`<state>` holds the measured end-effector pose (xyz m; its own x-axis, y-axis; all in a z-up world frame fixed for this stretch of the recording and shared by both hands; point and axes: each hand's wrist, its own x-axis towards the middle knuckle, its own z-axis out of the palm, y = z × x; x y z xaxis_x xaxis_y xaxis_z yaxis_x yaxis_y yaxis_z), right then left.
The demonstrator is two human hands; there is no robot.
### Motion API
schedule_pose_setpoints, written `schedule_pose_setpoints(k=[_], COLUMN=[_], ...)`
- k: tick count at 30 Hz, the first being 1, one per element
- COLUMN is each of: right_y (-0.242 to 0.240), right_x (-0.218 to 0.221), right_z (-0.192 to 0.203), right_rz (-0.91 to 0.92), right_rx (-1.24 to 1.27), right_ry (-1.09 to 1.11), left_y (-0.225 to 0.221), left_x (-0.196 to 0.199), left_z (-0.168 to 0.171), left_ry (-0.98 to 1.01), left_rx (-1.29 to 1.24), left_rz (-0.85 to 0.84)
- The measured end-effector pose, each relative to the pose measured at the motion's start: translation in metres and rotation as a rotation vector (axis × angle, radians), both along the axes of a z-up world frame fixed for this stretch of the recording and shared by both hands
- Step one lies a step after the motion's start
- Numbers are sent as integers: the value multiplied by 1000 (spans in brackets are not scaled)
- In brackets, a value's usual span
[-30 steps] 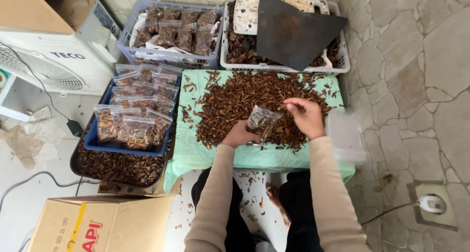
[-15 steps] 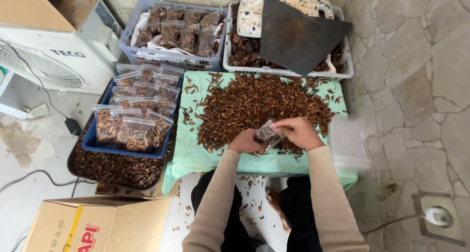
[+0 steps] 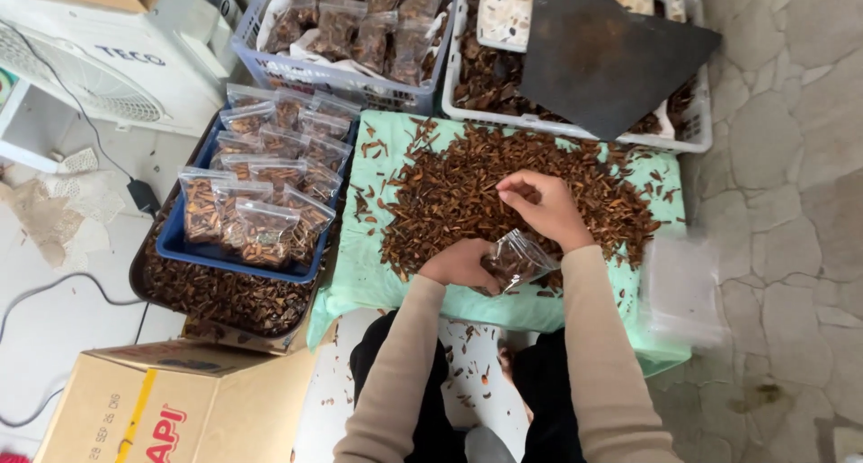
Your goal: The person sorts dried insects from a large pile on a table and places them into small plastic bags by hand, moving filled bags into a crate.
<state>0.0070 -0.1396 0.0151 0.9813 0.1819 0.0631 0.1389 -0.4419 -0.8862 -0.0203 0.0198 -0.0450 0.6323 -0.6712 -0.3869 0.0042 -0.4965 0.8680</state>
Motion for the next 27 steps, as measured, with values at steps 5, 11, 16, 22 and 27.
schedule_pose_setpoints(k=[5, 11, 16, 22, 27], right_y=[46, 94, 105, 90, 50], right_x=[19, 50, 74, 67, 52], right_z=[-28, -68, -96, -68, -43], right_rz=[61, 151, 126, 134, 50], right_rx=[-162, -610, -792, -786, -535], right_ry=[-134, -200, -158, -24, 10], left_y=[29, 53, 57, 57, 62], left_x=[0, -6, 4, 6, 5], left_z=[13, 74, 24, 39, 83], left_ry=[26, 68, 99, 59, 11], left_rx=[-44, -144, -131, -150, -305], left_rz=[-162, -345, -276, -226, -127])
